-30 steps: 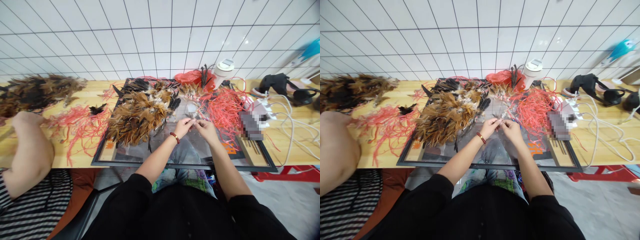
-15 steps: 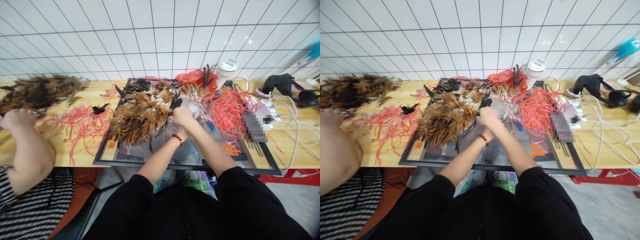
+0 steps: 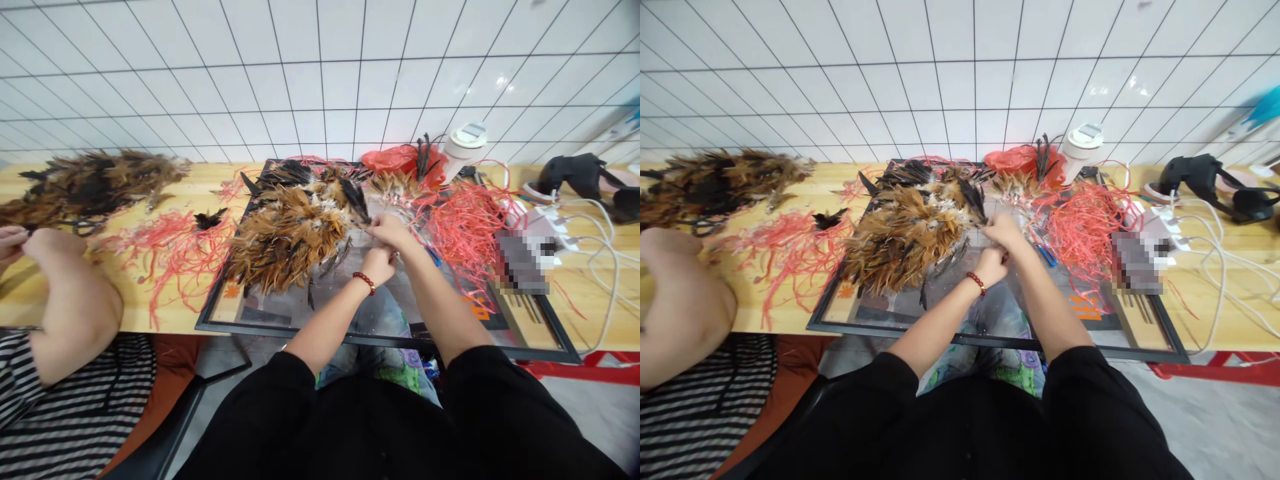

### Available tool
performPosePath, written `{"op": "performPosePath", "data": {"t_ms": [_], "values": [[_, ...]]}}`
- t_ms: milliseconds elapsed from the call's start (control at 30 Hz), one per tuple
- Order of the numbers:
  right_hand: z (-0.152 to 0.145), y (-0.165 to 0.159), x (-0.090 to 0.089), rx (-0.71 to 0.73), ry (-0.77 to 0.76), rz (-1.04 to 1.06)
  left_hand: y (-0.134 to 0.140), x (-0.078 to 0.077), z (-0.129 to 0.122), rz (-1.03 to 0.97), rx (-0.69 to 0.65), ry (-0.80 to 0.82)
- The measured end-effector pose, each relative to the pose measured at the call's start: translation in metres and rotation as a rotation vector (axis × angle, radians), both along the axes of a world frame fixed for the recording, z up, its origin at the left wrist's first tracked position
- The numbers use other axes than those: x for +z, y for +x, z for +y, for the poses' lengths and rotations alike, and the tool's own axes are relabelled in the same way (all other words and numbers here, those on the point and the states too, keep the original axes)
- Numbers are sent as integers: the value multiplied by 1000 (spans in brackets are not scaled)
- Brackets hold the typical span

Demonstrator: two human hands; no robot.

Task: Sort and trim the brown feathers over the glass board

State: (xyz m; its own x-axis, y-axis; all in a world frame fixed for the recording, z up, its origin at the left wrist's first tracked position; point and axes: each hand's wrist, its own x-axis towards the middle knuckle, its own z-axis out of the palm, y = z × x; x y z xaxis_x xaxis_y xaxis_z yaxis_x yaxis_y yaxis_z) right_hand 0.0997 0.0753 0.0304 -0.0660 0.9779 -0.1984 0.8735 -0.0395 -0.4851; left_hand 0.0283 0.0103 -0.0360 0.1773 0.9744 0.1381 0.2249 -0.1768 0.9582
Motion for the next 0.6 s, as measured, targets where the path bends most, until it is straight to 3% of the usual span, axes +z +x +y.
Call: {"op": "performPosePath", "data": {"t_ms": [100, 200, 333, 467, 600], "values": [[-8, 20, -7, -199, 37, 495, -3, 3, 5, 43, 18, -55], [-21, 35, -14, -248, 82, 832, -4, 6, 10, -176, 93, -314], [-37, 45, -22, -243, 214, 878, -6, 10, 13, -487, 209, -433], [-51, 44, -31, -268, 283, 908, -9, 12, 14, -664, 137, -427], [-61, 39, -44, -246, 254, 948, -13, 13, 14, -748, 83, -419]]}}
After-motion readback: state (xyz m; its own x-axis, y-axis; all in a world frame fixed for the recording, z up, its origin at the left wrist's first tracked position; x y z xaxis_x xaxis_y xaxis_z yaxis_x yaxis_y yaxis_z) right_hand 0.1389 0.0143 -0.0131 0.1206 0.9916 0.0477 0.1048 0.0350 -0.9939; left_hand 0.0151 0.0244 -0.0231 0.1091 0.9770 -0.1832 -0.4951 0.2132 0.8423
